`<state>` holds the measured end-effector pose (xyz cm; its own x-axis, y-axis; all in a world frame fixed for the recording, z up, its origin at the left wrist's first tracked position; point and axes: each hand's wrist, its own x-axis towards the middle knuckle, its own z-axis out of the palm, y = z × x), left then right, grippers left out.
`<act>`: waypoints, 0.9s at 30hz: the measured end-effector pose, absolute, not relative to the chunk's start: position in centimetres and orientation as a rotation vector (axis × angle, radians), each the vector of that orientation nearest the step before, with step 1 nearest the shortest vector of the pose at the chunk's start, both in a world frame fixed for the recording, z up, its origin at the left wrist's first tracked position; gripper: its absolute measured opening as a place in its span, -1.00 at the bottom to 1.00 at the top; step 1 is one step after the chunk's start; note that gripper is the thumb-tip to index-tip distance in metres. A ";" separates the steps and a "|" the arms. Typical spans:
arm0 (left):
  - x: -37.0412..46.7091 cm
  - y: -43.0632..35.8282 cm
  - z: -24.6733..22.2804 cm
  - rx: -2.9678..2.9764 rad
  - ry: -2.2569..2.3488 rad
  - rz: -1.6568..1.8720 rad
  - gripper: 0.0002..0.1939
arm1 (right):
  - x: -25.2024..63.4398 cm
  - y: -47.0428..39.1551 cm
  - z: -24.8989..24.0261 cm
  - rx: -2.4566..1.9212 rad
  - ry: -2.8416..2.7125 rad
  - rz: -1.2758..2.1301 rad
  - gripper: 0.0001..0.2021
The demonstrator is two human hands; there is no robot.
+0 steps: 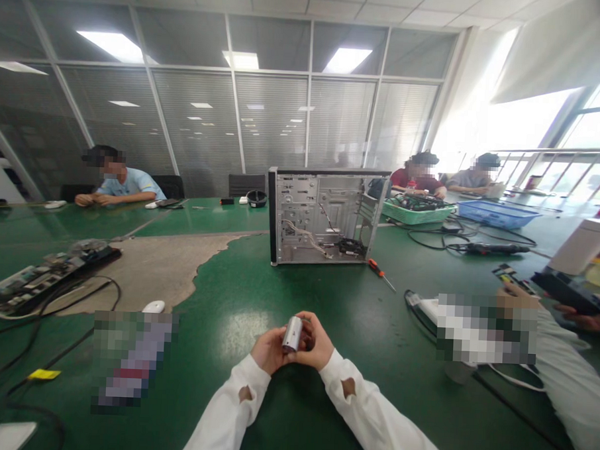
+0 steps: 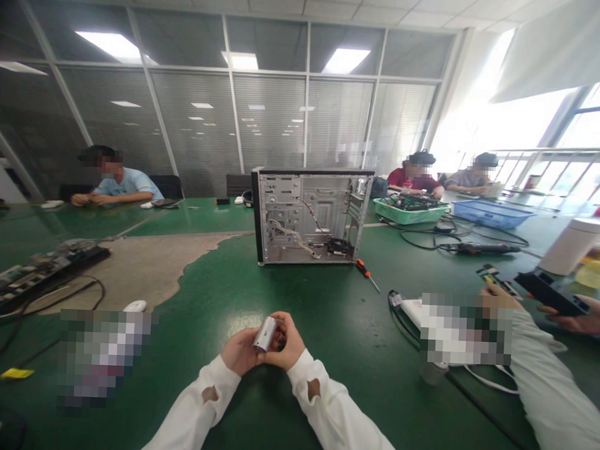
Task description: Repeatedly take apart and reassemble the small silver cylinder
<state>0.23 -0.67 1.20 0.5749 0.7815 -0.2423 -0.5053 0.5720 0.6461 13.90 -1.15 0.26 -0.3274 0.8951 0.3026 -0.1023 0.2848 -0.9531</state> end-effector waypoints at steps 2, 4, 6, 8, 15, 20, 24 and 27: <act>0.1 -0.6 1.3 0.571 0.622 0.832 -0.70 | 13.9 -1.3 0.5 -0.833 -1.558 1.120 -0.33; 0.2 -0.6 1.3 0.589 0.687 0.886 -0.74 | 14.0 -1.5 0.7 -0.911 -1.585 0.983 -0.32; 0.3 -0.6 1.4 0.624 0.736 0.959 -0.78 | 14.0 -1.7 0.8 -0.987 -1.621 0.869 -0.32; 0.6 -0.8 1.3 0.683 0.774 1.018 -0.79 | 14.1 -1.8 0.9 -1.051 -1.659 0.789 -0.32; 1.1 -1.0 1.4 1.110 0.878 1.167 -0.69 | 13.8 -1.9 0.4 -1.109 -1.731 0.607 -0.35; 0.9 -1.0 1.5 1.220 0.912 1.172 -0.63 | 13.7 -1.9 0.2 -1.106 -1.736 0.560 -0.36; 0.5 -0.5 0.7 1.150 0.915 1.172 -0.62 | 13.8 -1.9 0.6 -1.087 -1.767 0.634 -0.32; 0.4 -0.1 0.0 1.092 0.903 1.160 -0.63 | 14.1 -1.9 1.2 -1.063 -1.793 0.722 -0.31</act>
